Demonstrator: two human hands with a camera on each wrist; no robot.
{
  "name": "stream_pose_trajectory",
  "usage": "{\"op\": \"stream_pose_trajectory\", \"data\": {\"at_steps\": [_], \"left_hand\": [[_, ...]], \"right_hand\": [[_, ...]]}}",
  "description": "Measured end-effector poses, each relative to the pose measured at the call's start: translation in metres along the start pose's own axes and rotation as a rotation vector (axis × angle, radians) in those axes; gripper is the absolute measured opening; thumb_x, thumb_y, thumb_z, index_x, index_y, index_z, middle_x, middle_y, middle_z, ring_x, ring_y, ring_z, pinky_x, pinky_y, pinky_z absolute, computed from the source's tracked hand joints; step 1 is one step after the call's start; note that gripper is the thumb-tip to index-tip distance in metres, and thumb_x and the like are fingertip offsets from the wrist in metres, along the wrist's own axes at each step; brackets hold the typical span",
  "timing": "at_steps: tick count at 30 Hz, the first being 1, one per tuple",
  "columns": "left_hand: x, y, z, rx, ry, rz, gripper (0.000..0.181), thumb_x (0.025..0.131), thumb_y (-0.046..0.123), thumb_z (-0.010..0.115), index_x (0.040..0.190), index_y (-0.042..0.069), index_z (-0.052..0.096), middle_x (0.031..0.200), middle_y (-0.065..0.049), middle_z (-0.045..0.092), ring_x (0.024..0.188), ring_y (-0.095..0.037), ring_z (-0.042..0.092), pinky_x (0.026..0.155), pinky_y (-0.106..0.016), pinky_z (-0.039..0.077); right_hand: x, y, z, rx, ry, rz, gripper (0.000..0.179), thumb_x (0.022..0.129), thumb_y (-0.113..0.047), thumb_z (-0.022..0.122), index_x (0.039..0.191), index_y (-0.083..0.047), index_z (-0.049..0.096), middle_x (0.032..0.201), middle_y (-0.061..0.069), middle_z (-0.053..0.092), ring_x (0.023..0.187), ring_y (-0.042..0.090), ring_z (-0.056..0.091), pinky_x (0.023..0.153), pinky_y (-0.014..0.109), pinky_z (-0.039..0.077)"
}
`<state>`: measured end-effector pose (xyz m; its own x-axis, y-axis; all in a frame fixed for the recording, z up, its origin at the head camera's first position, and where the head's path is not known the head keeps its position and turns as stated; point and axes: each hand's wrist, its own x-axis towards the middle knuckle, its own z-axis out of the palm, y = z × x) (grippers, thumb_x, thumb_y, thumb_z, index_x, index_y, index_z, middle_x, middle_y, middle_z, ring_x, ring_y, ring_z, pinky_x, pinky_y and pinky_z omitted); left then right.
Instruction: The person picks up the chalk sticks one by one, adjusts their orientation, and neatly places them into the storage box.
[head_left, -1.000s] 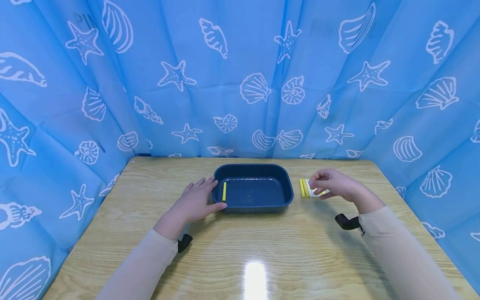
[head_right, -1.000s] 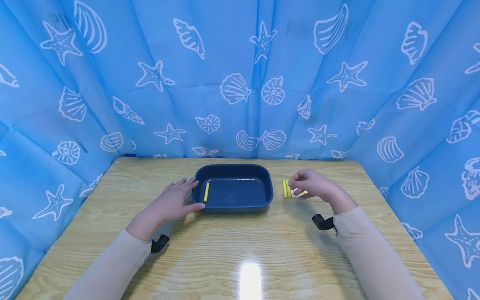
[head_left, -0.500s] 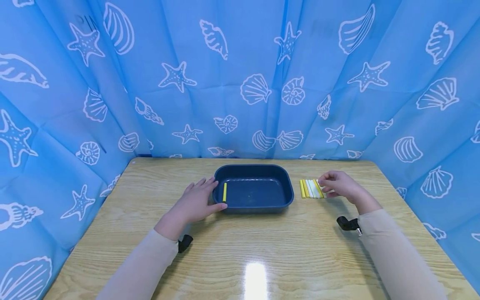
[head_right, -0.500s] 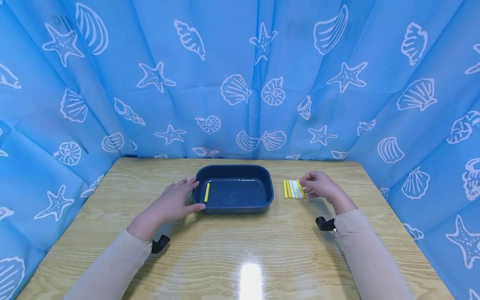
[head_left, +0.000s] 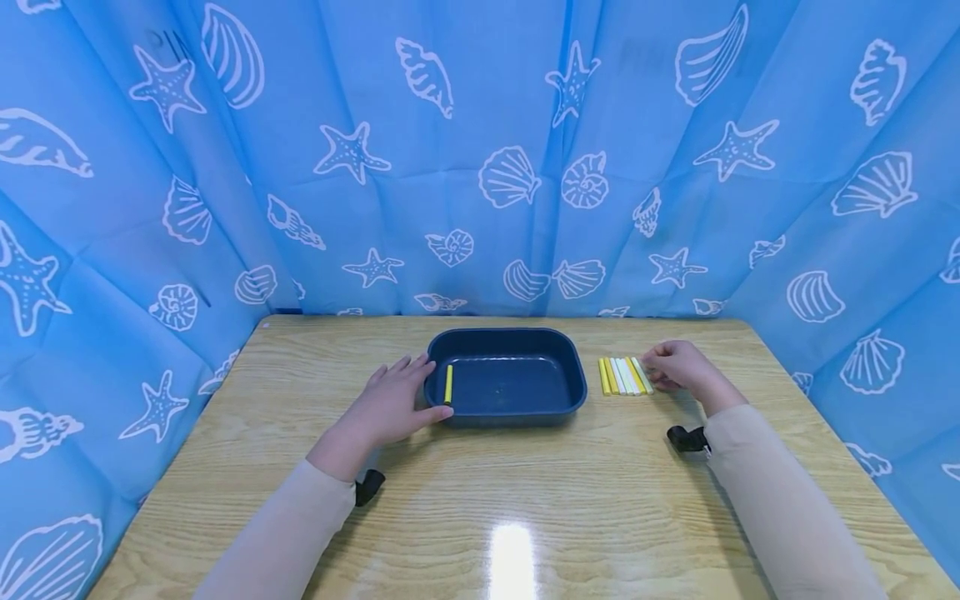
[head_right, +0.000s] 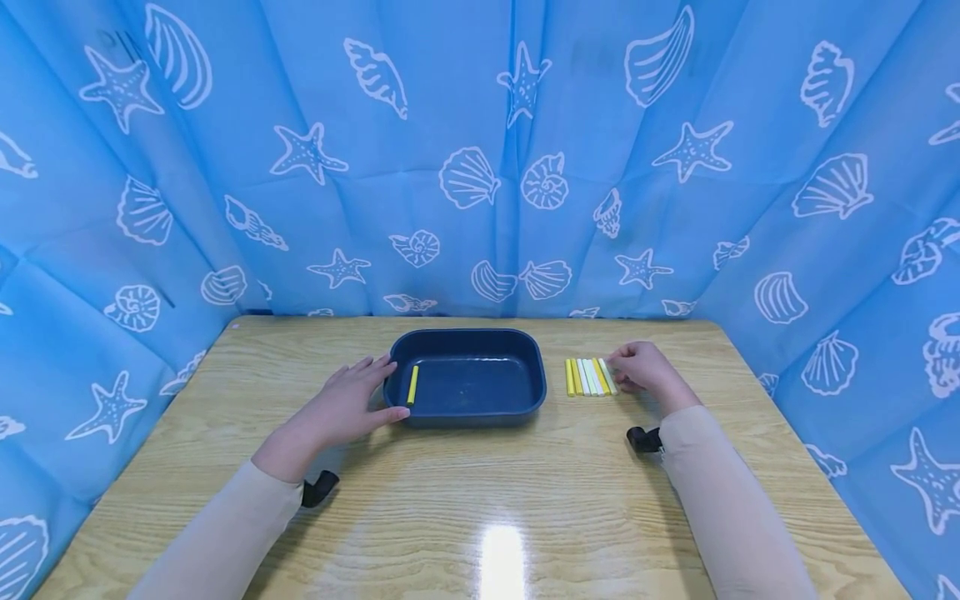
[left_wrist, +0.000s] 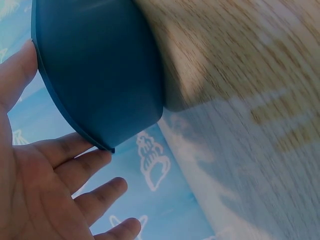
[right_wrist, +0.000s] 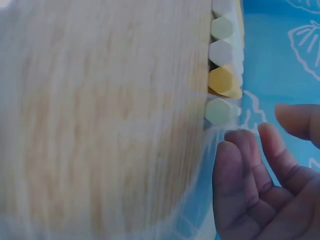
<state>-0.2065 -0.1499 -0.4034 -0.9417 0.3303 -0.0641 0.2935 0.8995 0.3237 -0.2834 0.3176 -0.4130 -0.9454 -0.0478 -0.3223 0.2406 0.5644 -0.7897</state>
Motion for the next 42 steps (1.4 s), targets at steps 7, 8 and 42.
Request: {"op": "stream_pose_trajectory", "data": {"at_steps": [7, 8, 42], "left_hand": [[-0.0011, 0.0009, 0.0011, -0.006, 0.010, 0.004, 0.089, 0.091, 0.060, 0.064, 0.156, 0.008, 0.035, 0.163, -0.013, 0.028, 0.150, -0.038, 0.019, 0.119, -0.063, 0.011], [-0.0012, 0.0012, 0.0011, -0.005, 0.010, 0.003, 0.089, 0.091, 0.060, 0.064, 0.156, 0.008, 0.035, 0.163, -0.013, 0.028, 0.150, -0.038, 0.019, 0.119, -0.063, 0.011], [-0.0010, 0.0019, 0.0004, 0.006, 0.017, -0.002, 0.089, 0.090, 0.060, 0.065, 0.156, 0.007, 0.036, 0.162, -0.013, 0.029, 0.150, -0.038, 0.020, 0.119, -0.063, 0.012]], "right_hand": [[0.0045, 0.0003, 0.0016, 0.020, -0.016, 0.061, 0.024, 0.102, -0.009, 0.052, 0.117, 0.010, 0.053, 0.090, 0.006, 0.055, 0.076, 0.012, 0.058, 0.066, 0.026, 0.056], [0.0044, -0.0001, 0.0020, 0.025, -0.023, 0.064, 0.024, 0.102, -0.009, 0.052, 0.116, 0.010, 0.052, 0.088, 0.006, 0.055, 0.075, 0.012, 0.057, 0.066, 0.026, 0.056], [0.0101, 0.0011, 0.0031, -0.095, -0.026, 0.126, 0.015, 0.097, -0.005, 0.058, 0.107, 0.006, 0.059, 0.078, 0.005, 0.055, 0.062, 0.013, 0.052, 0.059, 0.028, 0.053]]}}
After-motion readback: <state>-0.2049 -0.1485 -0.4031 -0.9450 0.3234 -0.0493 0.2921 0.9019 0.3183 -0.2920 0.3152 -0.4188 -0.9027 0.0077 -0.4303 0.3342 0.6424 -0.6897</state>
